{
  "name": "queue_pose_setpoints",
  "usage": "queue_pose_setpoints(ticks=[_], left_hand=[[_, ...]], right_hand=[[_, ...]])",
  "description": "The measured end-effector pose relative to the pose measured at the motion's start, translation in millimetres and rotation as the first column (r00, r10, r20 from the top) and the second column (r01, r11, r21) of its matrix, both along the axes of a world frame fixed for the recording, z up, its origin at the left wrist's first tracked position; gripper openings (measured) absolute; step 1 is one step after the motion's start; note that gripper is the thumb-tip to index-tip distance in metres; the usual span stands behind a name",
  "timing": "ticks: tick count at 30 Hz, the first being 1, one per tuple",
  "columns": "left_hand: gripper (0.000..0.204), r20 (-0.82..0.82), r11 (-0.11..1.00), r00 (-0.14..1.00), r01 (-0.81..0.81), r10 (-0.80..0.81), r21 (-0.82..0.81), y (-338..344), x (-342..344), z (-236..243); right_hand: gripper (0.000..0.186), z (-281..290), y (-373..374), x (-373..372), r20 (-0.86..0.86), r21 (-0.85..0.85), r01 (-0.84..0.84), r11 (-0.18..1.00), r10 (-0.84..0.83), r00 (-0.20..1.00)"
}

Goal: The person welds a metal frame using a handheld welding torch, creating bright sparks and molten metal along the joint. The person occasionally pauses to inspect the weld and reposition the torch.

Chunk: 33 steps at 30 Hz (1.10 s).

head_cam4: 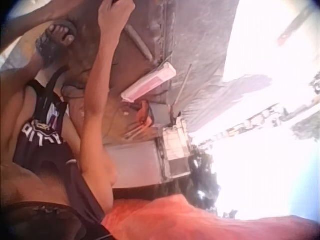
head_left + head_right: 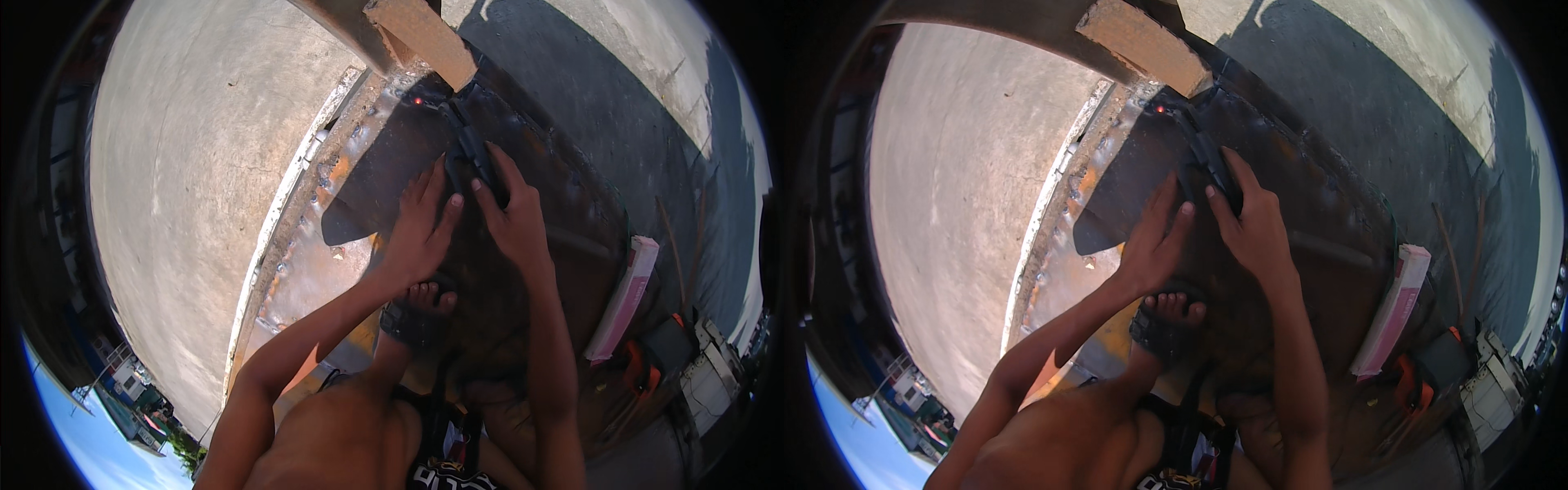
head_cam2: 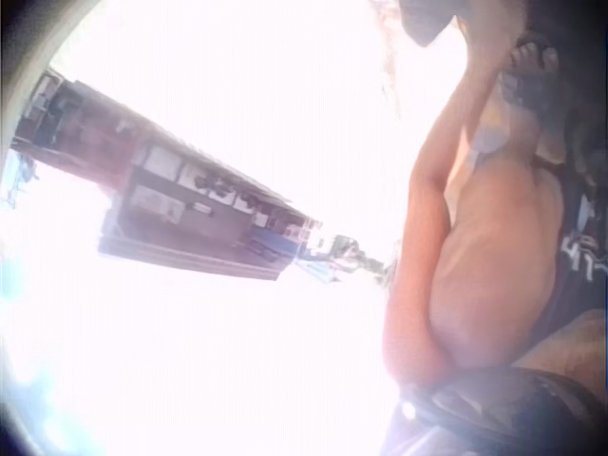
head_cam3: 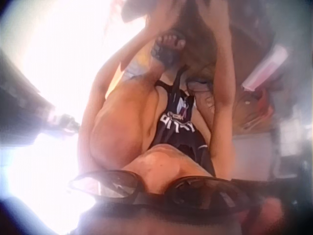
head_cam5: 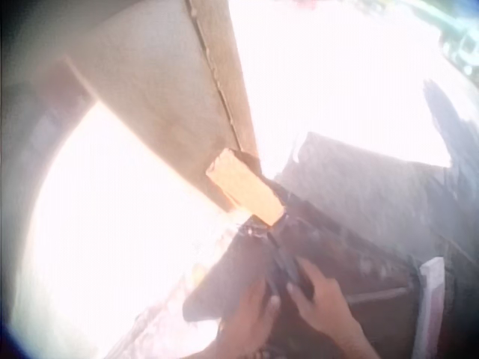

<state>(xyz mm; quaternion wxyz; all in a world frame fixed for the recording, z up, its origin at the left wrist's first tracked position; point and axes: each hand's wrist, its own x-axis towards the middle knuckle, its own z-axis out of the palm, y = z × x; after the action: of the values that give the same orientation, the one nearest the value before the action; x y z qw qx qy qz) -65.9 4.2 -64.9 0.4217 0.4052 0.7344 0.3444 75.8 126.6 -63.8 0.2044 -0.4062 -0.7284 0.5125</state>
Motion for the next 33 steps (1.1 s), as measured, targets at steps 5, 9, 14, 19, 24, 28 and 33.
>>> queue_pose_setpoints(ticks=[5,9,14,19,24,28,33], left_hand=[[0.072,0.025,0.999,0.999,-0.024,0.023,0.046,0.2,3.3,-5.7],[0.072,-0.015,0.999,1.0,-0.014,0.015,0.044,5.3,3.0,-5.3],[0.075,-0.021,0.999,0.999,-0.027,0.028,0.032,9.1,2.1,-5.2],[0.08,-0.013,1.0,1.0,-0.019,0.019,0.004,5.3,0.3,-8.2],[0.08,0.006,0.999,1.0,-0.028,0.028,0.016,5.8,1.4,-6.4],[0.076,0.006,0.997,0.998,-0.055,0.055,0.048,5.3,1.2,-8.2],[0.075,-0.027,0.998,0.997,-0.068,0.068,-0.003,4.8,1.3,-8.5]], right_hand=[[0.05,-3.4,-0.7,0.8,-0.039,-0.014,-0.005,1.0,0.004,0.999],[0.048,-14.1,2.9,0.5,-0.043,0.046,0.014,0.999,-0.012,0.999],[0.047,-14.8,6.4,-2.9,-0.084,0.089,0.028,0.996,-0.021,0.996],[0.048,-13.9,5.2,-3.6,-0.072,0.081,0.012,0.997,-0.006,0.997],[0.047,-17.4,4.3,-5.8,-0.09,0.125,0.013,0.992,-0.002,0.996],[0.048,-14.8,4.1,-8.3,-0.055,0.081,0.001,0.997,0.004,0.998],[0.049,-18.1,4.2,-8.6,-0.028,0.083,0.004,0.997,-0.002,1.0]])
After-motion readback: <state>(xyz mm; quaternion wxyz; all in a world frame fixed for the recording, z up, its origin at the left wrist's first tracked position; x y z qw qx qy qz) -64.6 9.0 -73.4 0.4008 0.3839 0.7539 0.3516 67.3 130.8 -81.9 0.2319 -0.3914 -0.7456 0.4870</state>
